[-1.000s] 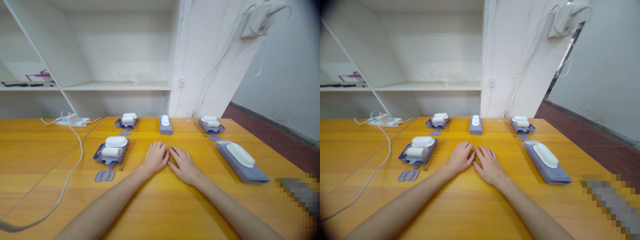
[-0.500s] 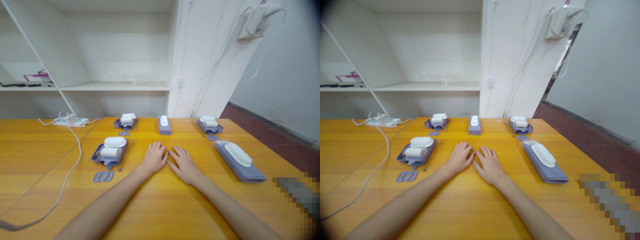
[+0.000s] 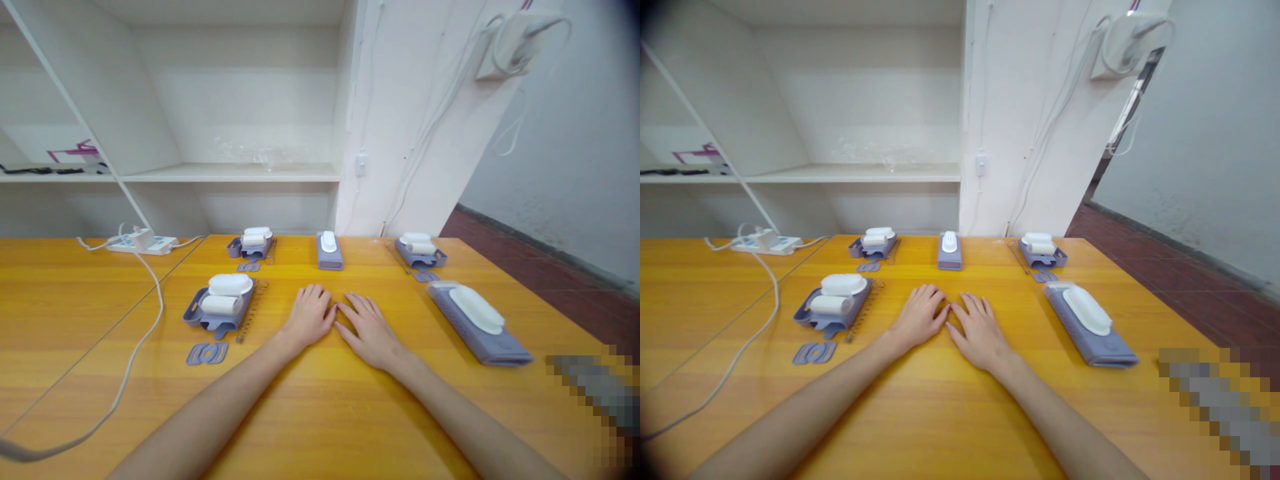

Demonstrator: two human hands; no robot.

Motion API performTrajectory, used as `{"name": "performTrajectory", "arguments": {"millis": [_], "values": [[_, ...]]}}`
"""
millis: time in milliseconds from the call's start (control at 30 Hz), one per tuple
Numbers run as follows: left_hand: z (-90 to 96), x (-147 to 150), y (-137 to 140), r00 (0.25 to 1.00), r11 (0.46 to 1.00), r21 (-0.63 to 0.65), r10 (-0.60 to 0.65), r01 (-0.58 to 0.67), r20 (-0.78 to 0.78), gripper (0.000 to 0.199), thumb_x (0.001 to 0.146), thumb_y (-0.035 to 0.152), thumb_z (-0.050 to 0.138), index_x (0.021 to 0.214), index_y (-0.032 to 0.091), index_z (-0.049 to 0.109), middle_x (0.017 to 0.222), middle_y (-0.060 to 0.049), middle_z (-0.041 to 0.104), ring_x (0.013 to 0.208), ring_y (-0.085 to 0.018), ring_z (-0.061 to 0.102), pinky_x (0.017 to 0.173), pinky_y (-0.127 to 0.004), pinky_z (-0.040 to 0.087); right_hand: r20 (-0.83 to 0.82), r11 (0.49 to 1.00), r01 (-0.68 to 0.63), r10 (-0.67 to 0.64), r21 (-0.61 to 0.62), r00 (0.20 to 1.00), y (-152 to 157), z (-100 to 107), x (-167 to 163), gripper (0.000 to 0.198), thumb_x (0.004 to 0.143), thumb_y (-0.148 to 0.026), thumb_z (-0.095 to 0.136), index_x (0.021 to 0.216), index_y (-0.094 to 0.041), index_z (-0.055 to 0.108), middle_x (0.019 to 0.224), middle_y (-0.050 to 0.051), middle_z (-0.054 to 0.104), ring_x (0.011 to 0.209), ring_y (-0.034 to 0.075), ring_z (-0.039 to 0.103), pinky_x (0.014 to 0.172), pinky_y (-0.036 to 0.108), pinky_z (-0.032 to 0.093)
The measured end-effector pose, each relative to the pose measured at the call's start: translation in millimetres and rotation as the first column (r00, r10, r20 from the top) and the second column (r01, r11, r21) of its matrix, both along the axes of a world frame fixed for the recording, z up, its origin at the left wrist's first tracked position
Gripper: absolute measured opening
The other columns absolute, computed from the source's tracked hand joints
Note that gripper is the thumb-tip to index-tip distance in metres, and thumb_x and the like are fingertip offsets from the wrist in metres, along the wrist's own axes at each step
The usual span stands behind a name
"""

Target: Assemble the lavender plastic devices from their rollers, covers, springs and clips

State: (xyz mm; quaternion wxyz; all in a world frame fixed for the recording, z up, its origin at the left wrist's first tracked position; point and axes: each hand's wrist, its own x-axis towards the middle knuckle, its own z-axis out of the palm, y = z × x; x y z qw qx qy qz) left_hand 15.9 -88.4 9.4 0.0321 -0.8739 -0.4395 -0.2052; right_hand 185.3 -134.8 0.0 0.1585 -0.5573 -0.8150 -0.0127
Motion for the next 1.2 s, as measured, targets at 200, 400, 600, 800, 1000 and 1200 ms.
{"name": "performTrajectory", "arguments": {"millis": [200,400,600,800,1000,1200], "values": [[-0.6,-0.1,0.0,1.000,1.000,0.001,-0.008,0.008,0.006,0.023,0.090,0.035,0.039,0.093,0.020,0.056,0.097,-0.008,0.054,0.093,-0.021,0.048,0.081,-0.035,0.037,0.002,1.000,-0.002,0.002,-0.005,1.000,-0.4,0.5,0.1,0.045,0.090,-0.042,0.037,0.128,-0.022,0.049,0.138,0.012,0.042,0.128,0.026,0.035,0.106,0.049,0.024],[-0.4,0.2,-0.3,1.000,1.000,0.002,-0.005,0.005,0.001,0.023,0.090,0.035,0.039,0.093,0.019,0.056,0.096,-0.008,0.054,0.093,-0.021,0.048,0.080,-0.035,0.037,0.007,1.000,0.000,0.000,0.004,1.000,0.1,-0.7,0.3,0.045,0.090,-0.042,0.037,0.128,-0.022,0.049,0.138,0.012,0.043,0.128,0.026,0.035,0.106,0.049,0.023],[-0.1,0.4,-0.5,1.000,1.000,0.007,0.002,-0.002,-0.005,0.023,0.090,0.035,0.039,0.093,0.020,0.055,0.096,-0.008,0.054,0.093,-0.021,0.048,0.080,-0.035,0.037,0.005,1.000,0.000,0.000,0.005,1.000,-0.4,-0.3,-0.1,0.044,0.090,-0.042,0.037,0.127,-0.022,0.049,0.138,0.012,0.043,0.128,0.026,0.036,0.106,0.049,0.024],[0.4,0.6,-0.6,1.000,1.000,0.005,0.002,-0.002,-0.004,0.022,0.090,0.034,0.040,0.092,0.020,0.056,0.096,-0.008,0.054,0.093,-0.021,0.048,0.080,-0.035,0.037,0.003,1.000,-0.002,0.002,0.004,1.000,-0.2,-0.2,0.2,0.044,0.090,-0.042,0.037,0.127,-0.022,0.049,0.138,0.012,0.043,0.128,0.026,0.035,0.106,0.049,0.024],[1.2,0.3,-0.8,1.000,1.000,0.000,0.003,-0.003,-0.009,0.022,0.090,0.034,0.040,0.093,0.020,0.056,0.097,-0.008,0.054,0.093,-0.021,0.048,0.080,-0.035,0.037,0.005,1.000,0.000,0.000,0.000,1.000,-0.7,0.4,0.0,0.044,0.090,-0.042,0.036,0.128,-0.022,0.049,0.138,0.011,0.042,0.128,0.026,0.035,0.107,0.048,0.024],[1.1,0.5,-1.0,1.000,1.000,0.004,0.004,-0.004,-0.007,0.022,0.090,0.034,0.039,0.092,0.020,0.056,0.096,-0.008,0.054,0.093,-0.021,0.048,0.080,-0.035,0.037,0.000,1.000,-0.003,0.003,0.008,1.000,-0.5,1.1,-0.5,0.044,0.090,-0.042,0.038,0.127,-0.023,0.050,0.137,0.012,0.043,0.128,0.026,0.036,0.106,0.048,0.024]]}}
